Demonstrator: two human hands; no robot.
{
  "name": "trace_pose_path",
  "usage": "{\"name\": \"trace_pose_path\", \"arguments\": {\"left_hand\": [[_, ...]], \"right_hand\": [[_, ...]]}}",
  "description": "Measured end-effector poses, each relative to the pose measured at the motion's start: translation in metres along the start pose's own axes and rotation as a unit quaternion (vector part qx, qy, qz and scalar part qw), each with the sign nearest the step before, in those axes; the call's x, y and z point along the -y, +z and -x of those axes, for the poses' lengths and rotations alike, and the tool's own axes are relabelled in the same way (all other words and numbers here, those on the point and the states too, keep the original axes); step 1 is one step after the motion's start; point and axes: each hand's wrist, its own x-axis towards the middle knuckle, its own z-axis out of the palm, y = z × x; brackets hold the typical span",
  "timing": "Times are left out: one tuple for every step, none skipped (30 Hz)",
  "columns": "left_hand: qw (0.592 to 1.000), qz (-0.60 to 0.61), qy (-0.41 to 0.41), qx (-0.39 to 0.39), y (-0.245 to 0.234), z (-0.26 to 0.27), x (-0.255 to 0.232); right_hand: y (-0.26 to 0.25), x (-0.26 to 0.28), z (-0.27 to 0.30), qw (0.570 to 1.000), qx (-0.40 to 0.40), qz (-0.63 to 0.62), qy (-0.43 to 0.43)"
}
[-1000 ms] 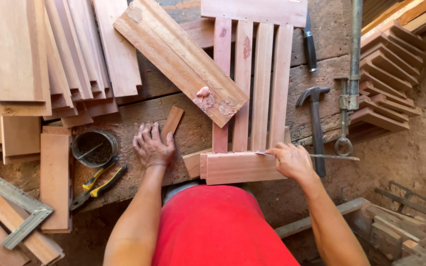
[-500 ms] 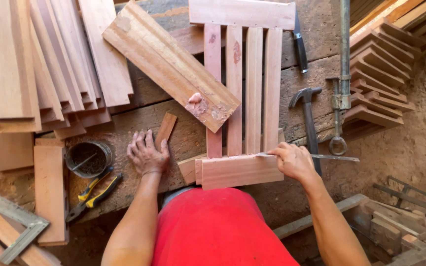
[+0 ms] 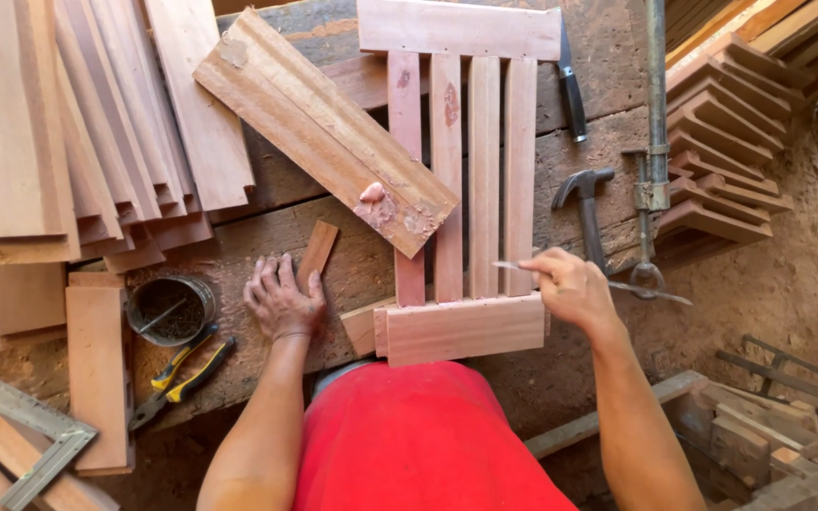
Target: Applying and smoothing wood filler on the joints of a wooden furniture component using a putty knife.
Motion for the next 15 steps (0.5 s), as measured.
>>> {"name": "trace_pose_path", "arguments": {"left_hand": [[1.0,-0.004,-0.003,-0.005,-0.004,0.0,-0.006],[1.0,-0.007,-0.003,-0.012,-0.009,-0.001,-0.01],[1.0,-0.016,-0.008,-0.023,-0.016,-0.005,-0.009],[0.999,-0.026,-0.017,-0.034,-0.013,-0.007,-0.007],[0.999,-0.018,-0.014,-0.031,-0.01,-0.006,-0.007],[1.0,-0.009,-0.012,-0.027,-0.006,-0.005,-0.006],[0.999,-0.015,-0.021,-0.034,-0.009,-0.005,-0.005],[0.999,-0.009,-0.023,-0.027,-0.01,-0.005,-0.005],[1.0,-0.001,-0.023,-0.018,-0.011,-0.005,-0.008],[0.999,-0.003,-0.029,-0.023,-0.013,-0.007,-0.006],[0.999,0.002,-0.029,-0.016,-0.014,-0.007,-0.007],[1.0,0.006,-0.03,-0.009,-0.015,-0.007,-0.007],[0.999,0.007,-0.034,-0.01,-0.015,-0.007,-0.007],[0.999,0.009,-0.034,-0.006,-0.015,-0.006,-0.007],[0.999,0.012,-0.034,-0.003,-0.014,-0.007,-0.006]], "right_hand": [[-0.006,0.017,-0.004,1.0,-0.002,-0.001,-0.007],[-0.012,0.036,-0.007,0.999,-0.033,-0.003,-0.02],[-0.017,0.059,-0.017,0.997,-0.065,-0.007,-0.044],[-0.006,0.069,-0.028,0.996,-0.068,-0.011,-0.06],[0.005,0.078,-0.037,0.993,-0.093,0.014,-0.074],[0.016,0.087,-0.045,0.988,-0.118,0.039,-0.087],[0.02,0.104,-0.051,0.987,-0.119,0.038,-0.099],[0.025,0.12,-0.057,0.983,-0.142,0.04,-0.108],[0.029,0.134,-0.06,0.979,-0.164,0.044,-0.113],[0.034,0.144,-0.068,0.978,-0.164,0.044,-0.121],[0.038,0.151,-0.073,0.972,-0.184,0.069,-0.133],[0.043,0.158,-0.079,0.964,-0.203,0.093,-0.144],[0.048,0.159,-0.086,0.963,-0.202,0.095,-0.148],[0.053,0.159,-0.093,0.96,-0.205,0.105,-0.159],[0.057,0.159,-0.1,0.956,-0.209,0.116,-0.17]]}}
